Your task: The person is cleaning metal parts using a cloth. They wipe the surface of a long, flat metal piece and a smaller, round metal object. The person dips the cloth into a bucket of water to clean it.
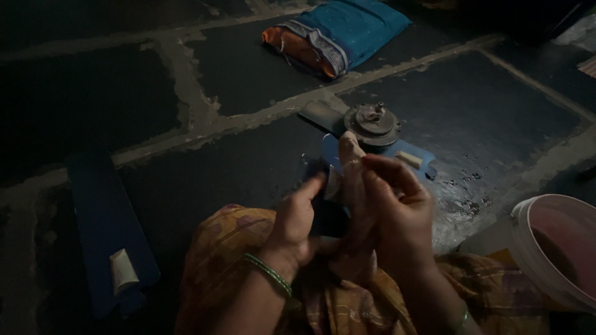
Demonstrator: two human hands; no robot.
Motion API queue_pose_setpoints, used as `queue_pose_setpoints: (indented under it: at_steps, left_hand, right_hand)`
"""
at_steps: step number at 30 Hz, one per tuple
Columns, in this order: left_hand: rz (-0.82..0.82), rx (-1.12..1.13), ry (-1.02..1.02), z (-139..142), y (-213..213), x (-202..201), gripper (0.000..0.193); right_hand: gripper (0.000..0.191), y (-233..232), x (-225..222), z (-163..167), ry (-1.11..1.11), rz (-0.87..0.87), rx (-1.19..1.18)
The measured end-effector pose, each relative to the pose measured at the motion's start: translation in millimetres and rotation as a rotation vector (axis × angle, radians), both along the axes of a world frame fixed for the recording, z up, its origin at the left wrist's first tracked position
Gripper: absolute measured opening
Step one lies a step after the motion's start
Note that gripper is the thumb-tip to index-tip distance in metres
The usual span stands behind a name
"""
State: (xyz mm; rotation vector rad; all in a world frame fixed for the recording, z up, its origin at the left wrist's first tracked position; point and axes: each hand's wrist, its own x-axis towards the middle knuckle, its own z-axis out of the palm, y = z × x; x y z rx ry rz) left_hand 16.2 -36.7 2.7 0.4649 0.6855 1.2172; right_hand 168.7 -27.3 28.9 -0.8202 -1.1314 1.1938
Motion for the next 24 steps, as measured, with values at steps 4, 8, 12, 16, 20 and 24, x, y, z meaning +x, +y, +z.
queue_pose_setpoints:
  at_steps: [4,8,12,16,20,24]
  left_hand:
    - [0.032,0.017,0.056,-2,1,1,0.054]
    - [0.096,-0.202,0.035,3,-2,0,0.075]
    - [0.039,-0.147,0.028,10,-6,-2,0.088]
    - [-0.003,0.036,-0.106,11,-6,-2,0.082]
    - [-0.018,0.093,-0.160,7,-5,-1,0.072]
    - [0.025,0.162,-0.145,1,-7,-2,0.064]
  right_hand:
    - [0.019,2,-5,-6,-0.089,-0.026,-0.047]
    - [0.019,3,-9,-7,-0.121,-0.025,-0.055]
    - [0.020,-1,-12,-4,-0.220,-0.031,-0.054]
    - [0.018,-6,-19,1,-0.211,-0.036,-0.045]
    - [0.018,-11,-26,8,-0.286,-0.077,-0.056]
    - [0.018,-10,-33,9,-0.326,-0.073,-0.053]
